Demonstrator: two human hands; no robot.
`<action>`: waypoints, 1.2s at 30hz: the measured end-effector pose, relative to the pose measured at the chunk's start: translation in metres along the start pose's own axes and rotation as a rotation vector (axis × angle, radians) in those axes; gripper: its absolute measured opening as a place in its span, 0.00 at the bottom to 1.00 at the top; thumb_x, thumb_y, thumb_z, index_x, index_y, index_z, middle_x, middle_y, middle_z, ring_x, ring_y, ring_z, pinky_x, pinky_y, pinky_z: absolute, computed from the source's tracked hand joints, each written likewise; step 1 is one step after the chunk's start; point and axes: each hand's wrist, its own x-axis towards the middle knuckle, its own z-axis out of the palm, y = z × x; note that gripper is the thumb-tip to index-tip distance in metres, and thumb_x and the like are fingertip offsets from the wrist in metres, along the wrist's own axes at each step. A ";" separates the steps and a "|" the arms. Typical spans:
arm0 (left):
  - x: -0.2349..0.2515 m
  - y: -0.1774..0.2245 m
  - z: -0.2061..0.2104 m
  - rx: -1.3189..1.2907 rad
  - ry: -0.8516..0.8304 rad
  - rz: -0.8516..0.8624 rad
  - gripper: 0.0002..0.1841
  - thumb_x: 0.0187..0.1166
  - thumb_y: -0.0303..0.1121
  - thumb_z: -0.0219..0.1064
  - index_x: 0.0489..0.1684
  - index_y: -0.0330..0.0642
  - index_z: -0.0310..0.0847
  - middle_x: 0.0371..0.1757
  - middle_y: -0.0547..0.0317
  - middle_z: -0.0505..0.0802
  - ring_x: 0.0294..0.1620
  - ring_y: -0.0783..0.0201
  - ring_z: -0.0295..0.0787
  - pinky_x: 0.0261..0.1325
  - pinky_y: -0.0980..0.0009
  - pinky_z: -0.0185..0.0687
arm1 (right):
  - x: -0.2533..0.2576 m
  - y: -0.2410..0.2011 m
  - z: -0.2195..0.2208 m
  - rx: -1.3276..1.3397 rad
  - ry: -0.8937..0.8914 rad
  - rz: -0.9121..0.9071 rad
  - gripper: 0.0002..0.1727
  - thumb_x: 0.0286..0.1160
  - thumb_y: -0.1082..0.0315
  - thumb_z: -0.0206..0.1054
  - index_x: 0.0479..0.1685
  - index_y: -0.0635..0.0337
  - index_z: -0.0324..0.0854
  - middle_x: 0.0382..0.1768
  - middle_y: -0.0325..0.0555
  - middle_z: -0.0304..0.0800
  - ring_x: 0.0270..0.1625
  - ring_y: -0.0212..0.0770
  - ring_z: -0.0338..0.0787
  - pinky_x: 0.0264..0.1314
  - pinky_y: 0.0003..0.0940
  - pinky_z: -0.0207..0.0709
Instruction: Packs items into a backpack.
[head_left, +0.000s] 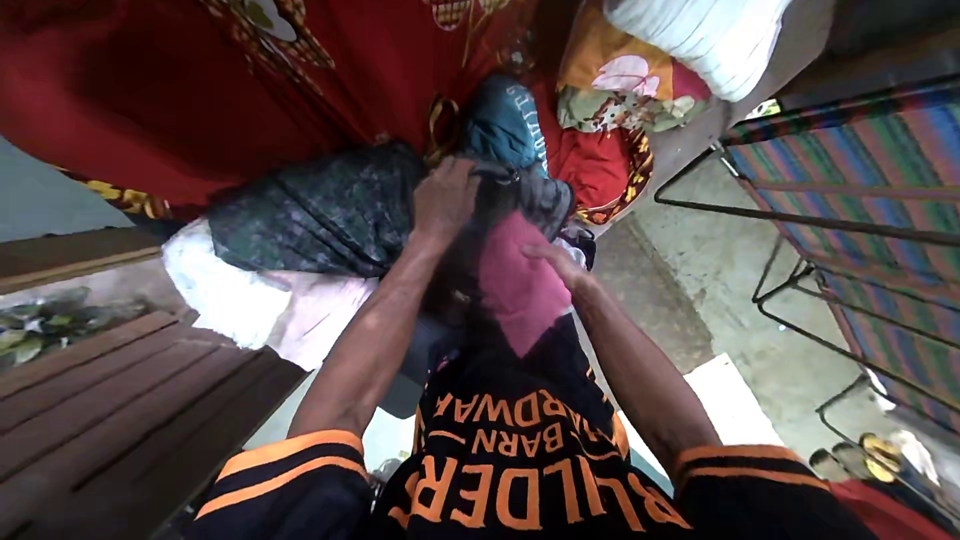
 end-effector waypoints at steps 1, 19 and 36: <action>0.002 0.001 0.000 -0.010 -0.018 0.056 0.18 0.89 0.38 0.59 0.68 0.35 0.83 0.68 0.36 0.88 0.62 0.36 0.89 0.63 0.38 0.82 | 0.012 -0.014 0.012 -0.029 -0.066 0.016 0.17 0.89 0.59 0.56 0.63 0.60 0.80 0.46 0.42 0.91 0.46 0.31 0.90 0.53 0.33 0.86; -0.069 -0.049 0.042 -0.156 0.210 0.267 0.13 0.82 0.31 0.67 0.50 0.27 0.88 0.46 0.36 0.93 0.45 0.44 0.94 0.51 0.51 0.91 | 0.116 0.013 0.090 -0.431 0.403 -0.051 0.24 0.82 0.63 0.67 0.63 0.79 0.80 0.61 0.75 0.86 0.67 0.66 0.85 0.72 0.61 0.75; -0.101 -0.052 0.062 -0.181 -0.135 0.016 0.60 0.61 0.41 0.84 0.95 0.39 0.43 0.87 0.31 0.67 0.85 0.34 0.66 0.83 0.37 0.63 | 0.054 0.010 0.096 -0.190 0.286 -0.525 0.12 0.83 0.71 0.60 0.51 0.68 0.87 0.43 0.56 0.93 0.46 0.47 0.93 0.54 0.50 0.86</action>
